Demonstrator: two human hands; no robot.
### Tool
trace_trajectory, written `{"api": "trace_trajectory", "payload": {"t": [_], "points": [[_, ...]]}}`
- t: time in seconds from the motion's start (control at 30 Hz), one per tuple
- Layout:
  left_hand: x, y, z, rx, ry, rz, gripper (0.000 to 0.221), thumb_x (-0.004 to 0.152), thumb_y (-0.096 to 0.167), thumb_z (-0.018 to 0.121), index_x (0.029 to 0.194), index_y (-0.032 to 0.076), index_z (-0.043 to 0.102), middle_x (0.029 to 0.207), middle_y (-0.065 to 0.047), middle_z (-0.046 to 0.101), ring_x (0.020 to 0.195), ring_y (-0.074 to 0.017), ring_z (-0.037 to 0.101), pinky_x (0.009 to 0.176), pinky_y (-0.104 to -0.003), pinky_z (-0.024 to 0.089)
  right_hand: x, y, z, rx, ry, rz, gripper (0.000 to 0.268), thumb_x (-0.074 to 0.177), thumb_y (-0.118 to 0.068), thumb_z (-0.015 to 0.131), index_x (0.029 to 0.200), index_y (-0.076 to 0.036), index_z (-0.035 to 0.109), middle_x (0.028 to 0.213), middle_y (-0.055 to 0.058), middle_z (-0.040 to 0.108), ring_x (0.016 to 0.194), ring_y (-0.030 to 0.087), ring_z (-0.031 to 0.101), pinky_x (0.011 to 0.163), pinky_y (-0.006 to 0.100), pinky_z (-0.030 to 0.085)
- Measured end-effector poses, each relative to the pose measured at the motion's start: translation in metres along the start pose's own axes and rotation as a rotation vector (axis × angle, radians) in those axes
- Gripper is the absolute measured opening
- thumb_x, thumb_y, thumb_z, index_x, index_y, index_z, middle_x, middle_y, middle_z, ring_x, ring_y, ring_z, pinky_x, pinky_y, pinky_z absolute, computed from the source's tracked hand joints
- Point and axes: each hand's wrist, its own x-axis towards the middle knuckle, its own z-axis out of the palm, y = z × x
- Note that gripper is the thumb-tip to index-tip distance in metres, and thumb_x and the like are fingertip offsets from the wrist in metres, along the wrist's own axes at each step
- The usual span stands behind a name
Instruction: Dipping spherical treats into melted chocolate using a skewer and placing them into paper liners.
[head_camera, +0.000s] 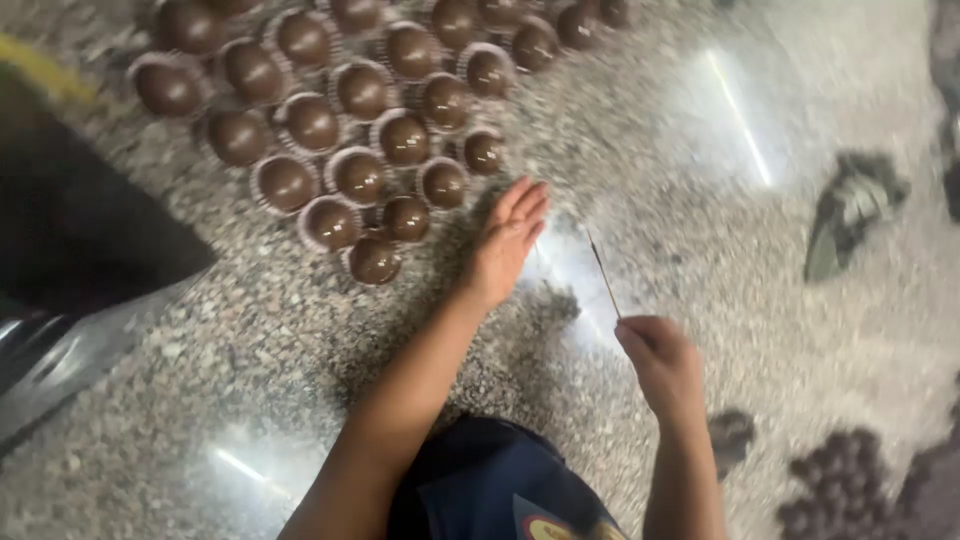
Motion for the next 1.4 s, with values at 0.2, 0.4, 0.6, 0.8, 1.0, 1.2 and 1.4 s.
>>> {"api": "trace_trajectory", "payload": {"t": [0.2,0.4,0.6,0.8,1.0,1.2,1.4], "points": [[-0.005,-0.025,-0.002,0.358,-0.089,-0.061,0.068,0.107,0.031,0.052,0.161,-0.002,0.027,0.169,-0.02,0.03,0.159,-0.0303,0.026,0.132,-0.043,0.018,-0.103,0.113,-0.015,0.59,0.111,0.349,0.023,0.09,-0.018,0.074,0.106,-0.001,0.077,0.086,0.002,0.072,0.078,0.011,0.064,0.073,0.028,0.052],[-0.065,-0.103,0.04,1.16,-0.421,-0.154,0.067,0.103,0.032,0.049,0.156,-0.005,0.031,0.159,-0.026,0.043,0.149,-0.0345,0.041,0.121,-0.046,0.033,-0.211,0.19,0.024,0.896,0.289,0.422,0.025,0.091,-0.02,0.072,0.108,-0.002,0.076,0.082,0.001,0.071,0.074,0.011,0.063,0.071,0.029,0.052],[-0.143,-0.208,0.154,1.65,-1.052,0.07,0.067,0.097,0.025,0.06,0.151,-0.01,0.04,0.146,-0.035,0.049,0.139,-0.0489,0.044,0.116,-0.053,0.035,-0.326,0.248,0.059,1.154,0.497,0.519,0.024,0.094,-0.019,0.073,0.107,0.001,0.075,0.083,0.001,0.064,0.075,0.011,0.056,0.07,0.028,0.048],[-0.166,-0.338,0.19,1.942,-1.212,0.703,0.067,0.092,0.026,0.062,0.144,-0.012,0.043,0.139,-0.03,0.057,0.131,-0.0467,0.052,0.111,-0.055,0.036,-0.449,0.317,0.081,1.327,0.804,0.655,0.029,0.09,-0.016,0.07,0.116,-0.002,0.071,0.084,0.002,0.068,0.075,0.012,0.061,0.07,0.028,0.05],[-0.184,-0.365,0.214,2.344,-1.204,0.62,0.075,0.065,0.022,0.083,0.13,-0.004,0.055,0.115,-0.021,0.067,0.112,-0.0355,0.062,0.107,-0.048,0.04,-0.565,0.383,0.109,1.432,1.164,0.812,0.028,0.092,-0.011,0.068,0.118,-0.001,0.071,0.085,0.005,0.065,0.076,0.015,0.059,0.07,0.03,0.048],[-0.15,-0.381,0.156,2.288,-1.099,0.796,0.033,0.089,0.019,0.078,0.12,0.011,0.068,0.104,-0.008,0.075,0.102,-0.0232,0.069,0.115,-0.043,0.045,-0.585,0.443,0.111,1.581,1.245,0.878,0.022,0.089,-0.006,0.068,0.111,-0.002,0.066,0.09,0.007,0.068,0.08,0.02,0.066,0.069,0.036,0.056],[-0.164,-0.377,0.16,2.342,-0.921,0.832,0.022,0.095,0.032,0.081,0.102,0.011,0.077,0.083,-0.01,0.072,0.083,-0.0278,0.069,0.101,-0.041,0.048,-0.558,0.503,0.035,1.698,1.203,0.722,0.028,0.087,-0.003,0.066,0.114,-0.004,0.061,0.098,0.007,0.069,0.084,0.022,0.07,0.073,0.039,0.06]]}}
